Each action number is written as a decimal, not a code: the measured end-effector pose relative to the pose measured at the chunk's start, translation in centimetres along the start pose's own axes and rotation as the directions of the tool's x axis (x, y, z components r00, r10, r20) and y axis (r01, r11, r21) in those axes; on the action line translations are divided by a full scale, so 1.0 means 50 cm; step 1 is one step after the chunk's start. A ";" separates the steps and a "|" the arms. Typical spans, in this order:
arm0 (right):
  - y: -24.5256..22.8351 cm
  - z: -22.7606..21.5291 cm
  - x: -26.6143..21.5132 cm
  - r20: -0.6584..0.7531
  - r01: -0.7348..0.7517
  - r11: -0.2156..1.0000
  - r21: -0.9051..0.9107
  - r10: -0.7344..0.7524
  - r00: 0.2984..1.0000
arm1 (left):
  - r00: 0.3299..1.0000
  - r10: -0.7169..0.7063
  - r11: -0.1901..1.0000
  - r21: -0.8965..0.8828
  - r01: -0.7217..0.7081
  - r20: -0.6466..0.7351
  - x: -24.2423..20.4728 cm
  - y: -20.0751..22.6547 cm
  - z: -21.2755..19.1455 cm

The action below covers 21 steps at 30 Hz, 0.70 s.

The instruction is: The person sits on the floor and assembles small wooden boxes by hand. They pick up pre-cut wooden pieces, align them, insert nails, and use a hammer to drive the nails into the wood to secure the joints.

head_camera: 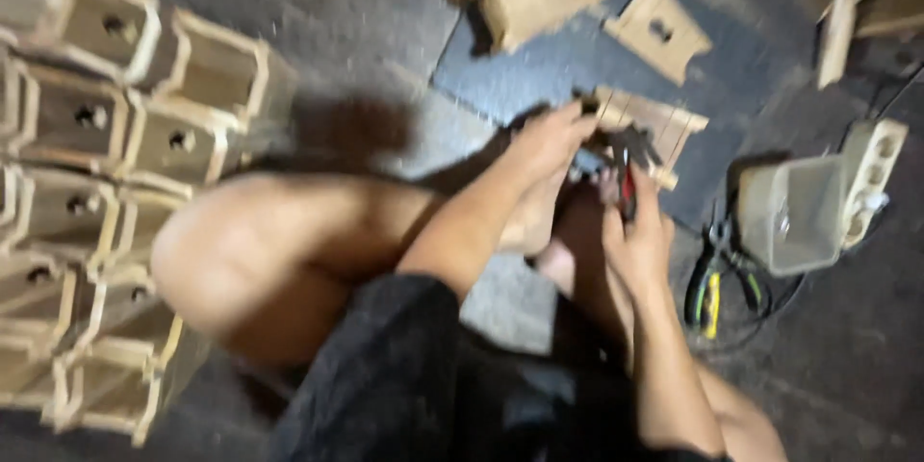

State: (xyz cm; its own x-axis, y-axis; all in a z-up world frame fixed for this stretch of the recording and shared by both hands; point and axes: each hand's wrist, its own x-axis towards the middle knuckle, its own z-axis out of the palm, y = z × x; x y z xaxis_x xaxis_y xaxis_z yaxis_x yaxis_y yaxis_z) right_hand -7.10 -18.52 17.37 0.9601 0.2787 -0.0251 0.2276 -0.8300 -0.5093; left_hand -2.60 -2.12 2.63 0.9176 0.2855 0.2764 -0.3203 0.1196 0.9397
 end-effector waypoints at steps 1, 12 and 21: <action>0.035 0.001 0.009 -0.021 0.042 0.999 0.010 -0.041 0.999 | 0.999 0.043 0.999 0.017 -0.043 -0.012 0.068 0.010 -0.015; 0.118 0.064 -0.008 -0.030 -0.130 0.967 -0.218 0.126 0.992 | 0.959 -0.039 0.622 0.757 -0.198 0.282 0.011 -0.298 0.001; 0.049 0.052 -0.006 -0.005 -0.030 0.977 -0.213 0.030 1.000 | 0.895 -0.444 0.885 0.182 0.429 0.047 0.078 -0.340 0.140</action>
State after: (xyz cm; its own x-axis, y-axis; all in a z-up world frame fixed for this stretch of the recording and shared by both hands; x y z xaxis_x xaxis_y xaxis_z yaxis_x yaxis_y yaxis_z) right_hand -7.25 -19.37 13.89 0.9672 0.2515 -0.0363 0.2280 -0.9219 -0.3131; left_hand 8.07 -9.69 -10.84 0.9745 0.1571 -0.1605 0.1535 0.0555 0.9866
